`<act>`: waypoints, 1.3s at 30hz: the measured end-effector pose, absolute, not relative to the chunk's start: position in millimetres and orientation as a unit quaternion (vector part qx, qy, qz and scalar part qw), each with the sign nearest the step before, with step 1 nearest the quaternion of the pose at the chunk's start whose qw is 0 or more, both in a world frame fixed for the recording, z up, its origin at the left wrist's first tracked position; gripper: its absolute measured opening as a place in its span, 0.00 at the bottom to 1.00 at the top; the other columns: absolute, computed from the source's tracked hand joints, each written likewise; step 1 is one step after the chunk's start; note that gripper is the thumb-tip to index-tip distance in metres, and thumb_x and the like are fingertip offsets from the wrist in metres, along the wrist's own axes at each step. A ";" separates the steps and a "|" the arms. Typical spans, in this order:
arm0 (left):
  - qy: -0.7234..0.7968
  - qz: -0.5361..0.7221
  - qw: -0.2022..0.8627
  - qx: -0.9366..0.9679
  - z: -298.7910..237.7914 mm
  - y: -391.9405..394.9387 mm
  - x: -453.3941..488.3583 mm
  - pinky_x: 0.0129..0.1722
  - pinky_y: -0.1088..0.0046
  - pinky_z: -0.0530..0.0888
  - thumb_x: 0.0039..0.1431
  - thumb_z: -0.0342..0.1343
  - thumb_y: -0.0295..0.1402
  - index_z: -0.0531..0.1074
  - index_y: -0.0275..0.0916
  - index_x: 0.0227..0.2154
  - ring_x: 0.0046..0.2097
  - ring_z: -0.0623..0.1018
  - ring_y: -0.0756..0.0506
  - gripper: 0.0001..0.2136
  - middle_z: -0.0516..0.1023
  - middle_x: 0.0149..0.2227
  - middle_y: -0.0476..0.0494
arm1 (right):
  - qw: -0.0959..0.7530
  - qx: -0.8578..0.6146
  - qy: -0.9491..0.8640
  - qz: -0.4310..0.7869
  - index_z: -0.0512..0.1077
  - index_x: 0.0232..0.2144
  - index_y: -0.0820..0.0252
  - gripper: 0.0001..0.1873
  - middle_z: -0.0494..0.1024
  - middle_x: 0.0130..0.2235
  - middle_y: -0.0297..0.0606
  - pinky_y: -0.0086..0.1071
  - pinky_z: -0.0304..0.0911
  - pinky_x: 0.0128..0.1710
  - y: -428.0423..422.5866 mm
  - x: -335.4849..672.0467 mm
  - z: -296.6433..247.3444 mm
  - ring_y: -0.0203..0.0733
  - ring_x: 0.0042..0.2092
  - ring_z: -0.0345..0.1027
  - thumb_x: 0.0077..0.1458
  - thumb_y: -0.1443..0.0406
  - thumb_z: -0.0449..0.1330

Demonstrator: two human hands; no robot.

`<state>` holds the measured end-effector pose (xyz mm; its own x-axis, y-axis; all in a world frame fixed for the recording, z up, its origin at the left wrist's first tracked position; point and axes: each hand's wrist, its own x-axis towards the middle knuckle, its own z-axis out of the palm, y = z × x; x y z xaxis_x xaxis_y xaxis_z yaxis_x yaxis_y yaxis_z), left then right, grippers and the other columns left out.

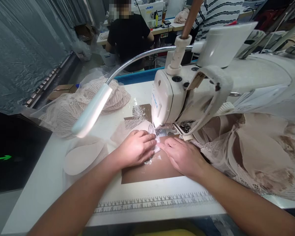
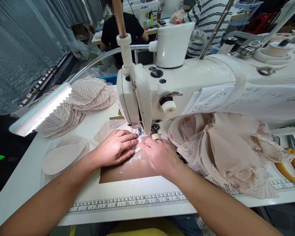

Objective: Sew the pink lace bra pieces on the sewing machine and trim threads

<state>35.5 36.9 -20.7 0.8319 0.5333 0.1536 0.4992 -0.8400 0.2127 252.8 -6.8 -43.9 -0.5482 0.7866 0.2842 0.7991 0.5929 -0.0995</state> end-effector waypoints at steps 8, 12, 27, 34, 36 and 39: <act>0.250 0.111 0.083 0.958 -18.5 36.4 34.7 0.48 0.61 0.66 0.64 0.46 0.38 0.73 0.40 0.48 0.48 0.70 0.41 0.16 0.72 0.51 0.39 | 0.157 -0.499 -0.851 -0.035 0.73 0.47 0.58 0.20 0.75 0.33 0.37 0.32 0.52 0.30 -4.7 251.8 -47.5 0.39 0.31 0.64 0.55 0.72 0.50; 0.234 0.123 0.097 0.960 -17.0 34.6 35.3 0.47 0.62 0.67 0.64 0.47 0.37 0.74 0.41 0.47 0.45 0.70 0.42 0.15 0.74 0.47 0.39 | 0.166 -0.497 -0.851 -0.014 0.73 0.47 0.57 0.19 0.76 0.35 0.37 0.32 0.53 0.31 -4.3 252.7 -47.2 0.38 0.32 0.65 0.57 0.71 0.49; 0.271 0.129 0.071 0.951 -23.4 39.3 35.5 0.47 0.61 0.68 0.65 0.46 0.35 0.73 0.38 0.48 0.45 0.71 0.42 0.15 0.73 0.53 0.44 | 0.151 -0.472 -0.868 -0.029 0.75 0.46 0.59 0.20 0.74 0.30 0.37 0.32 0.51 0.27 -4.0 248.3 -42.7 0.38 0.30 0.64 0.56 0.73 0.49; 0.302 0.145 0.043 0.941 -25.8 45.7 35.9 0.48 0.59 0.68 0.64 0.46 0.36 0.73 0.38 0.48 0.48 0.71 0.40 0.16 0.73 0.53 0.41 | 0.103 -0.510 -0.853 -0.037 0.73 0.51 0.57 0.22 0.76 0.34 0.39 0.32 0.52 0.26 -0.6 242.5 -40.5 0.38 0.29 0.66 0.56 0.72 0.49; 0.314 0.142 0.036 0.938 -26.5 47.2 36.1 0.48 0.59 0.68 0.64 0.45 0.35 0.72 0.38 0.49 0.48 0.71 0.40 0.16 0.73 0.52 0.40 | 0.107 -0.506 -0.856 -0.028 0.73 0.51 0.56 0.23 0.76 0.33 0.38 0.31 0.53 0.26 -0.6 243.9 -41.7 0.38 0.29 0.66 0.56 0.72 0.49; 0.330 0.147 0.027 0.932 -29.0 48.7 35.8 0.48 0.59 0.68 0.64 0.45 0.34 0.71 0.38 0.49 0.48 0.71 0.40 0.15 0.73 0.51 0.38 | 0.126 -0.490 -0.862 -0.031 0.73 0.50 0.57 0.22 0.76 0.34 0.38 0.31 0.55 0.27 -1.2 247.2 -43.9 0.37 0.30 0.67 0.57 0.72 0.48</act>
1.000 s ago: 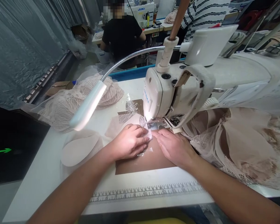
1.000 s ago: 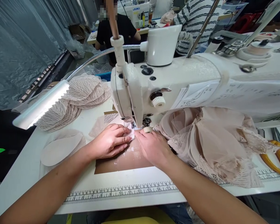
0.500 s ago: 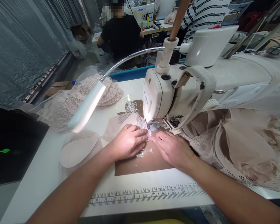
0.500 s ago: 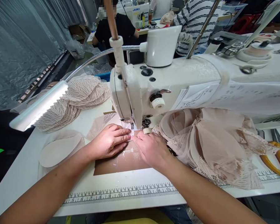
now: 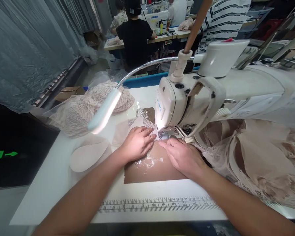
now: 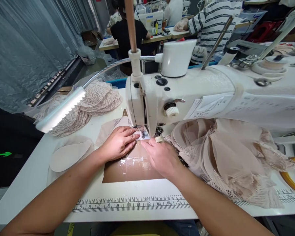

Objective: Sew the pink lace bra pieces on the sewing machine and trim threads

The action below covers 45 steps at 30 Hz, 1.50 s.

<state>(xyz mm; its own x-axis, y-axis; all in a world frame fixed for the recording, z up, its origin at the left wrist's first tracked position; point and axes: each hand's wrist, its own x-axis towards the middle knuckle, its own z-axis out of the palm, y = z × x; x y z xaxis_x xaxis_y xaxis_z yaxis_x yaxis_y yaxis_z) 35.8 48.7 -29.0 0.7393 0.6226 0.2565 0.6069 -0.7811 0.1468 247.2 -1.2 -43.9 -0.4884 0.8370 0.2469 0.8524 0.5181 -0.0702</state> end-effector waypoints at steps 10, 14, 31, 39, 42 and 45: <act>0.412 0.163 -0.005 0.897 -36.0 51.4 32.8 0.49 0.56 0.67 0.62 0.47 0.32 0.70 0.39 0.50 0.53 0.68 0.37 0.16 0.71 0.53 0.38 | 0.184 -0.451 -0.873 -0.036 0.75 0.45 0.59 0.19 0.75 0.31 0.36 0.31 0.58 0.27 -1.1 251.7 -45.6 0.37 0.29 0.69 0.58 0.70 0.47; 0.449 0.155 -0.016 0.880 -34.5 51.4 29.6 0.49 0.57 0.67 0.62 0.44 0.33 0.70 0.40 0.50 0.52 0.68 0.38 0.16 0.71 0.53 0.39 | 0.195 -0.429 -0.881 -0.048 0.75 0.45 0.59 0.19 0.77 0.33 0.37 0.32 0.61 0.26 2.3 254.0 -49.4 0.38 0.29 0.71 0.59 0.69 0.46; 0.613 0.040 0.056 0.787 25.1 17.1 -42.1 0.54 0.53 0.63 0.60 0.47 0.44 0.61 0.35 0.56 0.59 0.63 0.33 0.25 0.62 0.60 0.31 | 0.197 -0.428 -0.882 0.004 0.73 0.47 0.56 0.20 0.77 0.37 0.38 0.36 0.68 0.30 10.2 259.4 -60.2 0.42 0.34 0.73 0.59 0.65 0.45; 0.761 0.113 0.042 0.637 0.3 -59.4 -135.9 0.41 0.62 0.68 0.61 0.44 0.38 0.61 0.39 0.27 0.40 0.70 0.41 0.10 0.70 0.33 0.41 | 0.195 -0.440 -0.877 0.008 0.74 0.46 0.55 0.21 0.78 0.37 0.38 0.35 0.67 0.28 5.8 257.3 -53.3 0.43 0.35 0.73 0.59 0.66 0.46; 0.688 0.190 0.217 0.666 1.5 -85.1 -115.0 0.29 0.73 0.67 0.65 0.40 0.42 0.57 0.40 0.28 0.29 0.66 0.49 0.13 0.63 0.27 0.50 | 0.191 -0.447 -0.874 0.013 0.74 0.46 0.55 0.20 0.78 0.36 0.38 0.34 0.67 0.28 4.4 256.4 -49.5 0.43 0.35 0.73 0.59 0.66 0.46; 0.515 0.221 0.463 0.686 16.4 -88.2 -70.3 0.28 0.77 0.64 0.63 0.47 0.43 0.60 0.39 0.33 0.29 0.65 0.51 0.11 0.63 0.29 0.51 | 0.195 -0.458 -0.866 0.039 0.74 0.46 0.56 0.19 0.78 0.37 0.38 0.34 0.66 0.30 3.0 256.4 -45.4 0.43 0.37 0.73 0.58 0.65 0.48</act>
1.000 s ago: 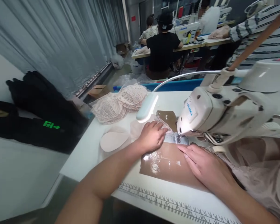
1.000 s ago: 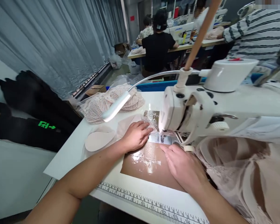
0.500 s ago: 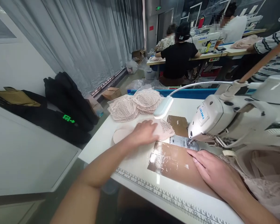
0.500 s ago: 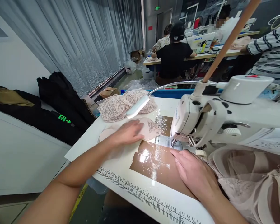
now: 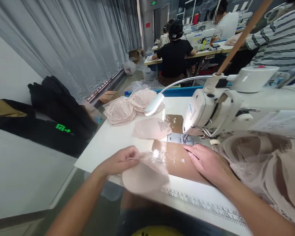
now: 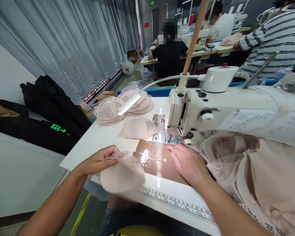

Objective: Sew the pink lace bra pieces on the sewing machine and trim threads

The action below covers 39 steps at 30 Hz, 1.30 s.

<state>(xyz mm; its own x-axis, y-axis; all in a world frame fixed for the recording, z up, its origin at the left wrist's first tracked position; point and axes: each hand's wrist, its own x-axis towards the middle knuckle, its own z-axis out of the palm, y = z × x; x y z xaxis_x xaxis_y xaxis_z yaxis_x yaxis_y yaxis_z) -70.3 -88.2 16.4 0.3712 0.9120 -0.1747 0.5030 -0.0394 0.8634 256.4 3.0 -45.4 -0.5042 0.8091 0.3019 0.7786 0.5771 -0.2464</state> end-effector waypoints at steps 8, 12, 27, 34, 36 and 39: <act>0.435 0.125 0.328 0.830 6.4 -8.4 39.4 0.31 0.73 0.68 0.58 0.52 0.30 0.65 0.38 0.36 0.34 0.72 0.47 0.04 0.72 0.34 0.46 | 0.332 -0.456 -0.799 0.209 0.75 0.33 0.58 0.14 0.78 0.33 0.37 0.31 0.63 0.35 -5.4 261.4 -27.7 0.39 0.35 0.70 0.61 0.62 0.50; 0.453 0.123 0.204 0.859 -1.8 11.6 49.1 0.30 0.72 0.70 0.59 0.48 0.27 0.66 0.37 0.36 0.33 0.73 0.47 0.04 0.73 0.32 0.45 | 0.273 -0.401 -0.848 0.213 0.71 0.22 0.60 0.17 0.71 0.25 0.34 0.29 0.56 0.29 -10.4 259.2 -19.4 0.36 0.29 0.63 0.60 0.62 0.51; 0.345 0.063 0.040 0.936 -13.5 -4.3 53.2 0.53 0.58 0.70 0.64 0.44 0.30 0.67 0.33 0.50 0.58 0.68 0.39 0.14 0.70 0.55 0.36 | 0.173 -0.470 -0.860 0.101 0.74 0.40 0.60 0.10 0.75 0.37 0.40 0.34 0.60 0.39 -7.5 253.7 -27.2 0.43 0.39 0.67 0.57 0.65 0.55; 0.371 0.020 0.081 0.925 -2.2 8.4 47.4 0.55 0.56 0.67 0.62 0.48 0.41 0.62 0.31 0.55 0.59 0.66 0.37 0.23 0.64 0.59 0.31 | 0.117 -0.494 -0.855 0.107 0.70 0.50 0.62 0.18 0.75 0.41 0.42 0.37 0.61 0.39 -4.7 251.0 -24.8 0.46 0.40 0.68 0.59 0.63 0.53; 0.372 0.008 0.084 0.924 -2.9 11.6 46.8 0.56 0.55 0.65 0.62 0.47 0.43 0.60 0.31 0.58 0.59 0.65 0.36 0.26 0.62 0.61 0.32 | 0.108 -0.497 -0.855 0.105 0.70 0.48 0.61 0.17 0.75 0.40 0.42 0.37 0.60 0.38 -4.6 250.6 -24.1 0.46 0.39 0.68 0.59 0.63 0.52; 0.361 -0.004 0.087 0.928 -4.1 17.4 46.0 0.57 0.55 0.63 0.61 0.46 0.44 0.59 0.30 0.59 0.59 0.64 0.35 0.28 0.60 0.62 0.33 | 0.103 -0.501 -0.853 0.102 0.70 0.48 0.61 0.16 0.75 0.41 0.42 0.37 0.59 0.38 -4.6 250.5 -23.6 0.46 0.39 0.67 0.59 0.63 0.51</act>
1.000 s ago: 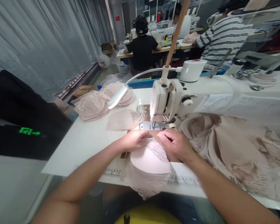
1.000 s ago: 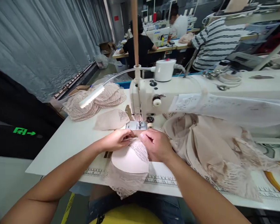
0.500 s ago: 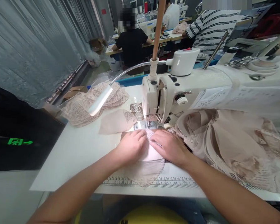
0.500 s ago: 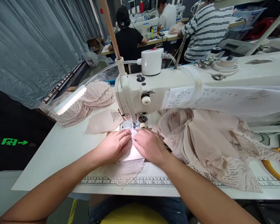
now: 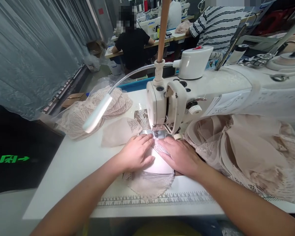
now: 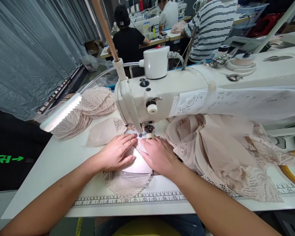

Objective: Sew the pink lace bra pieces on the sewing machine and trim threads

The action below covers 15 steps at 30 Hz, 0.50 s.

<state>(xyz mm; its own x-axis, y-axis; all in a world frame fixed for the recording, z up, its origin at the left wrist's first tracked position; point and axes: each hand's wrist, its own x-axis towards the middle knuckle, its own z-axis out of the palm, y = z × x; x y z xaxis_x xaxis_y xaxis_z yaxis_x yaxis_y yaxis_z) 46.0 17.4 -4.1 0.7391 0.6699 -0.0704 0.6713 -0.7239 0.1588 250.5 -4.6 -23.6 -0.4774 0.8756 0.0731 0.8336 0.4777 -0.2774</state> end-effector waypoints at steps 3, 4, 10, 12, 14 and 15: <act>0.350 -0.010 0.093 0.932 -4.0 23.5 45.5 0.58 0.55 0.63 0.59 0.47 0.44 0.59 0.29 0.60 0.59 0.64 0.35 0.30 0.60 0.62 0.33 | 0.096 -0.509 -0.849 0.104 0.71 0.47 0.61 0.16 0.75 0.40 0.43 0.37 0.59 0.37 -4.3 250.3 -23.3 0.46 0.38 0.67 0.59 0.63 0.52; 0.345 -0.012 0.095 0.934 -4.0 25.4 45.4 0.58 0.56 0.62 0.59 0.47 0.44 0.59 0.28 0.60 0.59 0.63 0.35 0.30 0.60 0.63 0.32 | 0.093 -0.514 -0.846 0.104 0.71 0.46 0.61 0.15 0.75 0.39 0.43 0.36 0.59 0.36 -4.1 250.0 -23.3 0.46 0.37 0.67 0.58 0.63 0.52; 0.319 -0.035 0.105 0.941 -4.8 36.3 43.2 0.61 0.56 0.58 0.59 0.46 0.46 0.55 0.26 0.62 0.63 0.60 0.34 0.33 0.57 0.64 0.30 | 0.095 -0.532 -0.836 0.098 0.72 0.43 0.61 0.14 0.75 0.38 0.43 0.34 0.58 0.33 -2.4 246.0 -24.5 0.44 0.35 0.67 0.59 0.61 0.53; 0.307 -0.046 0.108 0.944 -2.0 40.3 41.6 0.61 0.55 0.59 0.59 0.47 0.46 0.55 0.27 0.62 0.63 0.59 0.34 0.34 0.56 0.64 0.29 | 0.104 -0.531 -0.835 0.098 0.72 0.43 0.61 0.14 0.75 0.39 0.43 0.34 0.58 0.33 -2.2 245.3 -24.6 0.44 0.35 0.67 0.58 0.61 0.53; 0.291 -0.061 0.108 0.949 3.4 43.4 39.3 0.60 0.55 0.59 0.58 0.49 0.44 0.55 0.28 0.62 0.63 0.60 0.34 0.33 0.56 0.64 0.30 | 0.113 -0.531 -0.834 0.102 0.72 0.44 0.61 0.14 0.76 0.39 0.43 0.34 0.59 0.34 -2.3 245.8 -24.5 0.44 0.35 0.67 0.58 0.63 0.53; 0.287 -0.068 0.104 0.950 6.5 44.2 38.0 0.60 0.54 0.60 0.57 0.50 0.42 0.56 0.29 0.62 0.63 0.60 0.33 0.33 0.57 0.64 0.30 | 0.119 -0.531 -0.832 0.106 0.73 0.44 0.60 0.14 0.76 0.39 0.43 0.34 0.59 0.34 -2.4 246.5 -24.6 0.44 0.35 0.67 0.58 0.64 0.52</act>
